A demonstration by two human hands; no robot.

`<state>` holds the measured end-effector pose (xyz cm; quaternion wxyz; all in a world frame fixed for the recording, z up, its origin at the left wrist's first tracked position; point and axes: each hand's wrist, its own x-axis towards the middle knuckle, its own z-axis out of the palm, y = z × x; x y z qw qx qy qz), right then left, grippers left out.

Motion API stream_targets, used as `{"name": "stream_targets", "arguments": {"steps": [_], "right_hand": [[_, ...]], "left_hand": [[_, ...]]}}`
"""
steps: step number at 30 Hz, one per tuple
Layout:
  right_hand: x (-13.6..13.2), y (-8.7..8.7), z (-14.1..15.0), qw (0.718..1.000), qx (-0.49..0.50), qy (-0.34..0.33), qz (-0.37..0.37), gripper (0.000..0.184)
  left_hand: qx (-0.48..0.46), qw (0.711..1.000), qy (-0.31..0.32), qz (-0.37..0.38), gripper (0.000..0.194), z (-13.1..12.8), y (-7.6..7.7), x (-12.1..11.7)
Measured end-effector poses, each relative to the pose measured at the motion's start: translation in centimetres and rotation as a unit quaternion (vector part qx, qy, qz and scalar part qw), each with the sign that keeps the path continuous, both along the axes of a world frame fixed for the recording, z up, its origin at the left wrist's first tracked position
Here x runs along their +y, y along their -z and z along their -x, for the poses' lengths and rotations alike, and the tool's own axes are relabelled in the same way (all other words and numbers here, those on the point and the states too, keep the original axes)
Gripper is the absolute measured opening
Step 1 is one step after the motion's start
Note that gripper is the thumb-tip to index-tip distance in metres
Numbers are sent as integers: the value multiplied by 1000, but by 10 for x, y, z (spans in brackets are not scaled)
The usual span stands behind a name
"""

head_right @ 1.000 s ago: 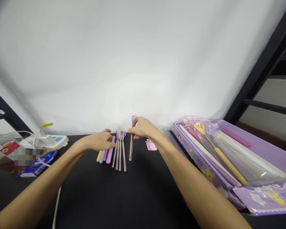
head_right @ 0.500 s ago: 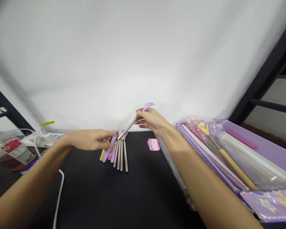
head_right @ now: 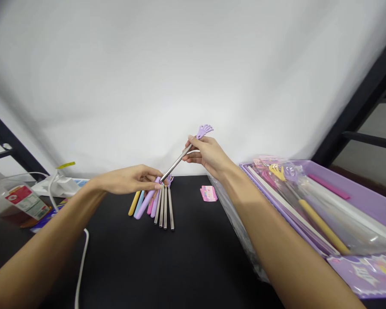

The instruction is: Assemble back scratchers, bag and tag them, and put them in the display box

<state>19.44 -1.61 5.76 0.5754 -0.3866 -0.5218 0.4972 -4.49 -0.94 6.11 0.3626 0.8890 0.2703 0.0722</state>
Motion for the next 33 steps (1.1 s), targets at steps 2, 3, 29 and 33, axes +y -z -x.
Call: {"name": "stream_targets", "arguments": {"steps": [2, 3, 29, 33], "right_hand": [[-1, -1, 1, 1000, -4, 0, 2, 24], [-2, -1, 2, 1000, -7, 4, 4, 25], [-2, 2, -28, 997, 45, -45, -47, 20], [-3, -1, -36, 994, 62, -57, -67, 19]], "left_hand": [[9, 1000, 8, 23, 38, 0, 0, 0], [10, 1000, 9, 28, 38, 0, -1, 0], [-94, 993, -58, 35, 31, -13, 8, 0], [-136, 986, -69, 68, 28, -20, 4, -7]]}}
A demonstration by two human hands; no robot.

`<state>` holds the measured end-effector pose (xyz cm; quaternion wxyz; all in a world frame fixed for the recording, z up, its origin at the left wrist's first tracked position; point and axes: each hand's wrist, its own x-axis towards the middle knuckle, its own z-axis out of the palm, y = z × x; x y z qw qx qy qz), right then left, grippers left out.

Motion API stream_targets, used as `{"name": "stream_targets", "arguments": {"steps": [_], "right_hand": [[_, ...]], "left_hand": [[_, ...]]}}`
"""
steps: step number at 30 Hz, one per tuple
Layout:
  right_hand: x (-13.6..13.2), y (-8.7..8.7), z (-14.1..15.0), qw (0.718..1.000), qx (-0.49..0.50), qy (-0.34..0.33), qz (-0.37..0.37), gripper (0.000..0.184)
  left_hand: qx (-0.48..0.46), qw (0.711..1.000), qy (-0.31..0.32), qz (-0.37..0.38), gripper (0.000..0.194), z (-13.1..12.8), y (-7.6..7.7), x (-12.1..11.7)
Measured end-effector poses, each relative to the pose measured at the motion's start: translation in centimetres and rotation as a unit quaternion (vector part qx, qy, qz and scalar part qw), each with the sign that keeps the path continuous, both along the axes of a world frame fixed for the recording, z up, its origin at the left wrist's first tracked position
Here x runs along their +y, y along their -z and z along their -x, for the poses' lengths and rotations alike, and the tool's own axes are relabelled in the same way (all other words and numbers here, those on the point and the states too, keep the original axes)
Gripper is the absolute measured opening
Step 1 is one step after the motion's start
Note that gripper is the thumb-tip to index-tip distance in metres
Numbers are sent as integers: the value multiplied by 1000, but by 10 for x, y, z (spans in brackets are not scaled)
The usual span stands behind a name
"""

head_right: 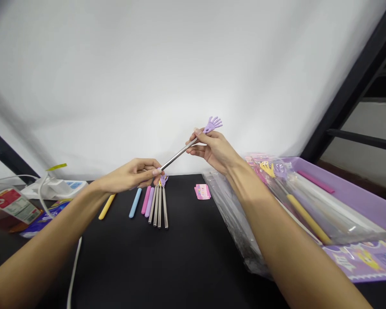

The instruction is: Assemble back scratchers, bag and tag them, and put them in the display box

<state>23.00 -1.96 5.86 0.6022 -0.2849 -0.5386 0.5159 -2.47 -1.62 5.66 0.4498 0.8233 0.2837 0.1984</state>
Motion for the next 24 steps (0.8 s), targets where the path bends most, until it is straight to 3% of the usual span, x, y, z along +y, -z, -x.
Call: {"name": "stream_targets", "arguments": {"steps": [6, 14, 18, 21, 22, 24], "right_hand": [[-9, -8, -5, 999, -26, 7, -27, 21], [-18, -4, -10, 992, -103, -71, -32, 25], [-22, -5, -20, 975, -183, -125, -19, 29], [-26, -12, -34, 967, -196, -163, 10, 68], [-26, -14, -38, 969, -187, -158, 18, 75], [-26, -17, -42, 976, -191, -99, 44, 72]], "left_hand": [[-47, 996, -38, 61, 27, -12, -2, -10], [-37, 996, 22, 79, 27, -16, -2, -17], [36, 999, 36, 16, 32, -3, -4, -10], [87, 994, 4, -70, 36, 12, -6, -1], [103, 989, -14, -102, 36, 18, -7, 3], [129, 976, -48, -169, 36, 26, -7, 10]]}}
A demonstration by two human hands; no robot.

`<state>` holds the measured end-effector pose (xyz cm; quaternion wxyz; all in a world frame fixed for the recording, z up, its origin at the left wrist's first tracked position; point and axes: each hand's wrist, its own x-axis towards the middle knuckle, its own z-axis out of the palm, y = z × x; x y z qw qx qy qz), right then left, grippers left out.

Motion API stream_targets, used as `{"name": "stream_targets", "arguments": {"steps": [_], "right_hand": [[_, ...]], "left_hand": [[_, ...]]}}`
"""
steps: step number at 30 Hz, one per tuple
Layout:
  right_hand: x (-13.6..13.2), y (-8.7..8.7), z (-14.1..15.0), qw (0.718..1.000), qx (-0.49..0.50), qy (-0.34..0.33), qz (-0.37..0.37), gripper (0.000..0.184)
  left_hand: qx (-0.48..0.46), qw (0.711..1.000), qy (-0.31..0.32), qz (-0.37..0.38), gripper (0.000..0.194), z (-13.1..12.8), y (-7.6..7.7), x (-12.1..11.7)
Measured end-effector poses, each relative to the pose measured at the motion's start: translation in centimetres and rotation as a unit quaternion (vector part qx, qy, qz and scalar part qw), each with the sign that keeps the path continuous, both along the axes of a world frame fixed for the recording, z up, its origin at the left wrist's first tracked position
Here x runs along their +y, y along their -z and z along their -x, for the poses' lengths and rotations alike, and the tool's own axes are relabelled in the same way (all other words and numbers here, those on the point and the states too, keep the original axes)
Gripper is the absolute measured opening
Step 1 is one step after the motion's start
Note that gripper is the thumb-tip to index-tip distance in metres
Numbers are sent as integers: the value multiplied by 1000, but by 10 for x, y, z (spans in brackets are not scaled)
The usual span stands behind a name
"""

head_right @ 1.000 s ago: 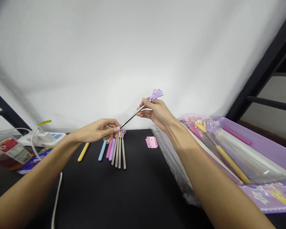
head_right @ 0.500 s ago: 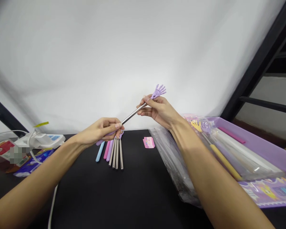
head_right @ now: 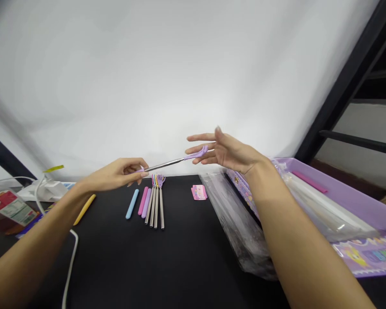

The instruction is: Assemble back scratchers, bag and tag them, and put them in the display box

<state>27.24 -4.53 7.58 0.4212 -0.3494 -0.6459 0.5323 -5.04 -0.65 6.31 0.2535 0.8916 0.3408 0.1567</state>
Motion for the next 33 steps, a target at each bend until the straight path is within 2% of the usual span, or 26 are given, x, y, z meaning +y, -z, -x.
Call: {"name": "stream_targets", "arguments": {"steps": [3, 5, 8, 12, 16, 18, 20, 24, 27, 31, 33], "right_hand": [[6, 2, 5, 987, -110, 115, 23, 54], [10, 5, 13, 972, -192, 132, 36, 53], [13, 7, 18, 954, -288, 81, 31, 52], [10, 2, 12, 928, -370, -36, -11, 39], [3, -3, 11, 901, -426, -72, -33, 37], [2, -4, 14, 890, -447, -81, -36, 41], [3, -3, 16, 887, -451, -82, -51, 44], [7, -3, 19, 876, -461, -69, -123, 42], [8, -5, 22, 863, -473, -52, -170, 40], [4, -7, 30, 854, -485, -20, -187, 37], [3, -7, 35, 852, -484, -7, -199, 36]], "left_hand": [[21, 993, -15, -117, 32, 3, 5, 8], [22, 983, -26, -182, 31, 0, 10, 12], [33, 972, -28, -231, 29, -6, 17, 16], [62, 950, 24, -305, 34, -8, 17, 16], [123, 901, 7, -415, 39, -5, 13, 11], [146, 886, -10, -440, 41, -4, 14, 10], [138, 891, -14, -433, 41, -6, 17, 10], [95, 928, 5, -360, 40, -12, 20, 11], [91, 952, -2, -293, 40, -18, 14, 5], [70, 972, -34, -221, 43, -25, 7, -4], [53, 986, -23, -157, 46, -27, 8, -5]]}}
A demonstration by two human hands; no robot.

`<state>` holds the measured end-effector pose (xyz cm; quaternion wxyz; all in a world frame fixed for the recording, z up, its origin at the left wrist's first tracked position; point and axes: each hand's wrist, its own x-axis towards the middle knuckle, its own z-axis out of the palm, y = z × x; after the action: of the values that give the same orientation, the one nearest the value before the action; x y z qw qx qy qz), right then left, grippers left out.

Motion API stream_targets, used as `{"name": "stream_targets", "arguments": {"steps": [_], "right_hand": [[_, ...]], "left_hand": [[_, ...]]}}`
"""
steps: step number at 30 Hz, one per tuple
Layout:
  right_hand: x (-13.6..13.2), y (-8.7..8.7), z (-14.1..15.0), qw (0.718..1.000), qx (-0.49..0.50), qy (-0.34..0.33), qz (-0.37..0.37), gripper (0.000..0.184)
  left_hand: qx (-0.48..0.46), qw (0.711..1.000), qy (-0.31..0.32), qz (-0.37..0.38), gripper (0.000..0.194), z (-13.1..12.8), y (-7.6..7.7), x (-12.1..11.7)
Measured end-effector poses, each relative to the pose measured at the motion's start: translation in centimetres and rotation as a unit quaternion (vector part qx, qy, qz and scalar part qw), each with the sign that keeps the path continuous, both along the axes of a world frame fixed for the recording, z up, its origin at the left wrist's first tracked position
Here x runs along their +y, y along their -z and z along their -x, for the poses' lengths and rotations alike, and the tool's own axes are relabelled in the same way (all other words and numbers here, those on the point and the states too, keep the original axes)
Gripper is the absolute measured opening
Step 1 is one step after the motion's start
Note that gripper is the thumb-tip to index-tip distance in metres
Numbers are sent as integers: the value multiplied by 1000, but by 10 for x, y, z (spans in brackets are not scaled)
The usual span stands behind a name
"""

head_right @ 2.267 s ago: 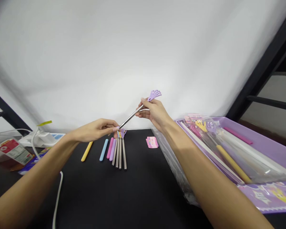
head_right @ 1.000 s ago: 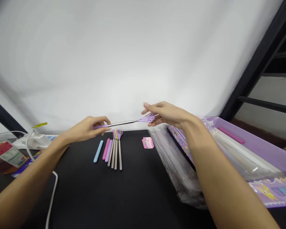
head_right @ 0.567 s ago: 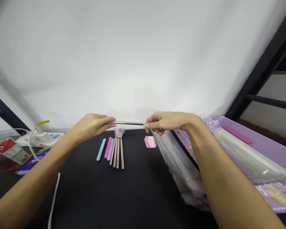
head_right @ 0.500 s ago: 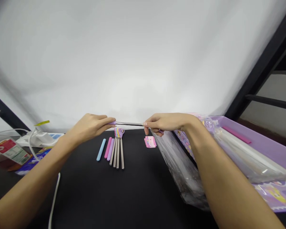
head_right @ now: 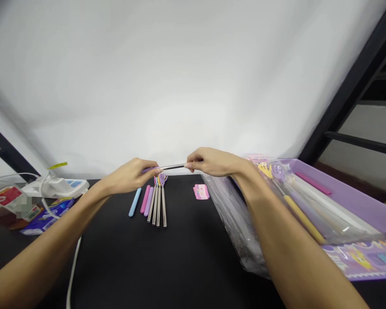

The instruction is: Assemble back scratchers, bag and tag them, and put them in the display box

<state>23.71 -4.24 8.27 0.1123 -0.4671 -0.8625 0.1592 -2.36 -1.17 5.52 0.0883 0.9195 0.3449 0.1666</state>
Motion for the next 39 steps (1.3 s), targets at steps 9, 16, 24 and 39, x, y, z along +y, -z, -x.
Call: {"name": "stream_targets", "arguments": {"steps": [9, 16, 24, 39], "right_hand": [[4, 10, 8, 1000, -5, 14, -26, 34], [16, 27, 6, 985, -102, 51, 127, 43], [22, 37, 13, 964, -190, 166, -86, 57], [24, 51, 23, 939, -257, 148, -174, 64]], "left_hand": [[-4, 1000, 4, 31, 44, 2, 7, 3], [85, 958, 54, -268, 35, -2, 14, 7], [143, 914, -6, -380, 45, 3, 17, 8], [84, 977, -14, -196, 41, -1, 10, 4]]}}
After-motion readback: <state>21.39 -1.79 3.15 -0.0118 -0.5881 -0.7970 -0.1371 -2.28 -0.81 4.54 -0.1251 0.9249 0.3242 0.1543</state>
